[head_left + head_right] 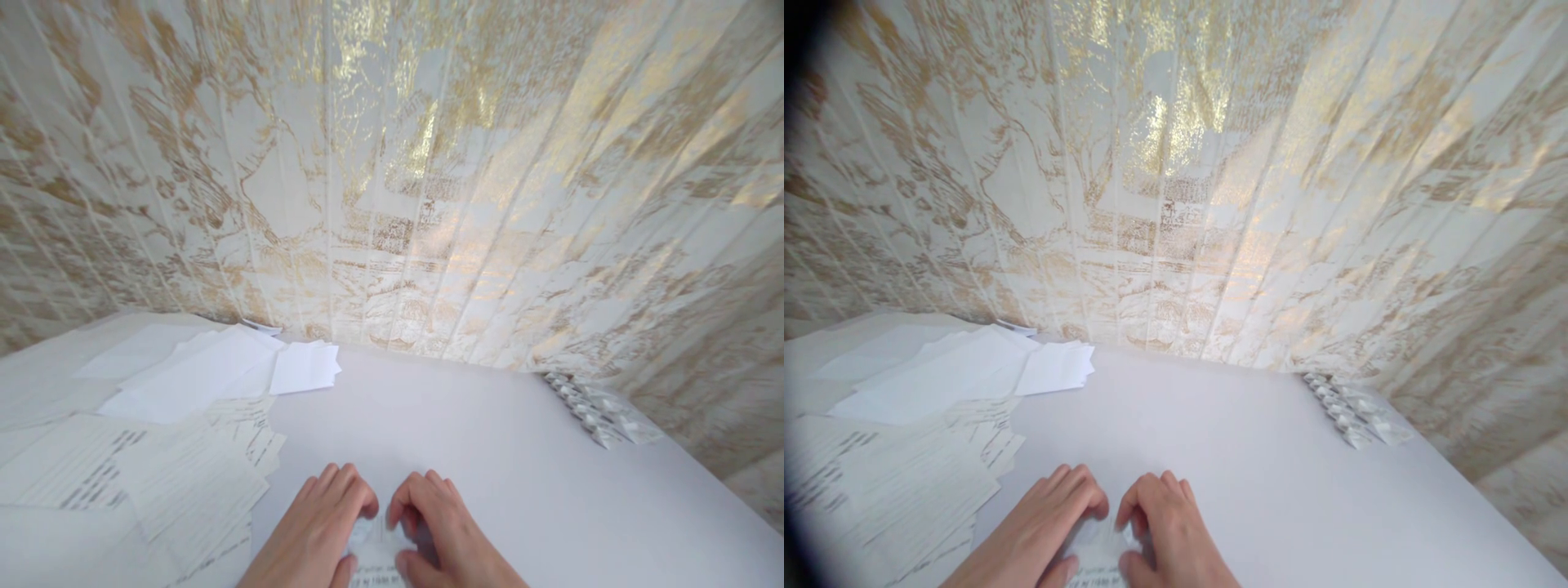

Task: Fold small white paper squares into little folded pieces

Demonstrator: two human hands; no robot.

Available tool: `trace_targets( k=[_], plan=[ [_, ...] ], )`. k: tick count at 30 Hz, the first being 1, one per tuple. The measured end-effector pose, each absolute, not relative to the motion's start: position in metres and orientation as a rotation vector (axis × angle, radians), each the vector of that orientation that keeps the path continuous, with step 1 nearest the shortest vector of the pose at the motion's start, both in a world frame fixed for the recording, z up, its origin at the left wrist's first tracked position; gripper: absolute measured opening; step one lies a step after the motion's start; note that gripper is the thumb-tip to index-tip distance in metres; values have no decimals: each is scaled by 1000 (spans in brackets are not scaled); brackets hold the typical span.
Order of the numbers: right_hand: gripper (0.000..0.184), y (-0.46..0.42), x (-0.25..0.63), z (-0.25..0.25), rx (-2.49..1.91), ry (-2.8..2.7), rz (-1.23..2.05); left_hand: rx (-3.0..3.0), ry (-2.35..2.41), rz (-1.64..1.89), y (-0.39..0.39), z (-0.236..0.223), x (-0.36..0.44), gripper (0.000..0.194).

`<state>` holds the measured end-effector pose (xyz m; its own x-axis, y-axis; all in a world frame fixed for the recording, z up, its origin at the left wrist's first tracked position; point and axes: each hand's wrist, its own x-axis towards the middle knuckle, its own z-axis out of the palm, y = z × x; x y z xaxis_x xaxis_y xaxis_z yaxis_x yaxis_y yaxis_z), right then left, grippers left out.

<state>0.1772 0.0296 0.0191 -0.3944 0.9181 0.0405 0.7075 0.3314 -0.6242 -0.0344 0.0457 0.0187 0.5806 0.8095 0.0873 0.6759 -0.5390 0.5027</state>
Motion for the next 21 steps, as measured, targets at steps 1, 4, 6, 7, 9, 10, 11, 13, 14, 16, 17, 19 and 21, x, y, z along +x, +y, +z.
trace_targets(
  k=[1,4,6,7,9,10,11,13,14,16,17,19,21],
  plan=[
    [47,30,181,20,-1413,-2221,783,2393,1197,459,46,19,-36,52],
    [51,33,189,21,-1360,-2213,844,2385,1174,465,48,21,-38,60],
    [54,33,192,20,-1346,-2203,865,2387,1114,423,49,20,-36,66],
    [55,33,192,19,-1341,-2198,872,2396,1089,409,49,20,-35,68],
    [56,32,192,15,-1344,-2183,871,2434,1068,410,48,17,-33,67],
    [56,32,192,13,-1349,-2177,865,2454,1074,425,48,16,-32,66],
    [55,31,191,11,-1354,-2173,860,2460,1086,435,48,15,-31,63],
    [52,30,190,6,-1364,-2162,842,2423,1080,407,49,13,-29,56],
    [48,29,189,4,-1365,-2158,826,2382,1076,388,51,12,-29,51],
    [36,28,187,2,-1341,-2148,785,2260,1052,369,54,12,-29,36],
    [31,28,185,1,-1317,-2136,765,2170,1023,380,55,13,-30,27],
    [25,26,182,1,-1249,-2081,767,1958,936,448,56,16,-30,11],
    [23,25,179,1,-1169,-1980,818,1778,830,524,54,21,-30,11]
  ],
)
